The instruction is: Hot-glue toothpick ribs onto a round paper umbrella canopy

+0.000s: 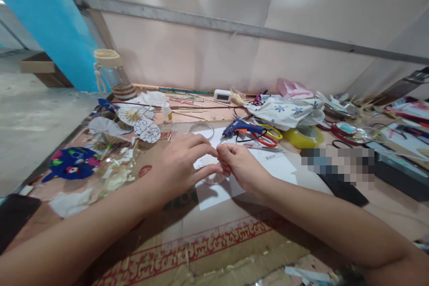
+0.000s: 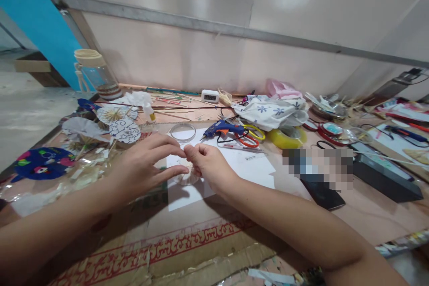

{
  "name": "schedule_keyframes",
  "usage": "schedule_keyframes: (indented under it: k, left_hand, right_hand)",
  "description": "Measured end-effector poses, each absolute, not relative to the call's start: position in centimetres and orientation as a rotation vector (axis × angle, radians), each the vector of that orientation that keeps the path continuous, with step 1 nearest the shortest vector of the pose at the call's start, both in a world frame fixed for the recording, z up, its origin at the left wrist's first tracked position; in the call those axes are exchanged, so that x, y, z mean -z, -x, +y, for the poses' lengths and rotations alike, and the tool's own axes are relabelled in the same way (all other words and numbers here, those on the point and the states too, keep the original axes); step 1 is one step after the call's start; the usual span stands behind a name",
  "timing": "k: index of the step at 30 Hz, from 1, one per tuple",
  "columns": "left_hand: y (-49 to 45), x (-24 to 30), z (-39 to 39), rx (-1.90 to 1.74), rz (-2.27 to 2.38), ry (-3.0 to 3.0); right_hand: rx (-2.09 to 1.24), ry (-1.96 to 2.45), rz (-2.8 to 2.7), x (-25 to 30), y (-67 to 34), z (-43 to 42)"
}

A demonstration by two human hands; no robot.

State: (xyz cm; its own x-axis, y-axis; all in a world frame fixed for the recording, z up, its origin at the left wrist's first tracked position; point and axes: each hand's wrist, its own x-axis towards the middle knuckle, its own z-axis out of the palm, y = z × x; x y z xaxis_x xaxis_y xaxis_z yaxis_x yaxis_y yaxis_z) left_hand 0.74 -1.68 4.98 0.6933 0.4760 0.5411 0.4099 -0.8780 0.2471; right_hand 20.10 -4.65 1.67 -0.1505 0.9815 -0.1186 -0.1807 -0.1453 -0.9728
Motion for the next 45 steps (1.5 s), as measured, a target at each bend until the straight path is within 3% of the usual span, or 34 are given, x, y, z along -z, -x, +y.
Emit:
schedule_keyframes:
  k: [7,15,19,27,32,33,36,42,45]
  left_hand:
    - [-0.9,-4.8,-1.9,-1.103,0.856,-2.928]
    - [0.4,-5.5,-1.6,-1.109,0.621,-3.338]
    - [0.6,-6.2,-1.0,-1.112,0.683,-3.263]
    - [2.6,-10.3,1.3,-0.992,1.245,-3.157]
    - [6.1,-10.5,2.2,-0.138,1.728,-3.075]
    - [6.8,-10.2,2.3,0.002,1.693,-3.048]
    - [7.4,-9.2,2.7,-0.07,1.551,-3.03]
    - [3.0,-6.1,3.4,-0.244,0.949,-2.849]
    - [1.5,-4.3,3.1,-0.275,0.724,-2.786]
  right_hand:
    - [-1.359,1.085,-1.064,-2.4,-18.8,-5.3]
    - [-1.72,0.881,-0.978,-3.7,-19.7,-6.0]
    - [-1.751,0.88,-1.094,-4.4,-20.8,-5.5]
    - [-1.364,1.047,-1.265,-5.9,-26.2,-1.7]
    - [-1.36,1.078,-1.329,-5.9,-27.3,-1.3]
    - [-1.347,1.096,-1.381,-5.9,-27.3,-1.3]
    - [-1.205,1.22,-1.589,-6.3,-28.0,-1.4]
    - [-0.329,1.681,-2.103,-5.2,-31.7,0.6]
    - [-0.231,1.773,-2.149,-3.0,-33.0,1.8]
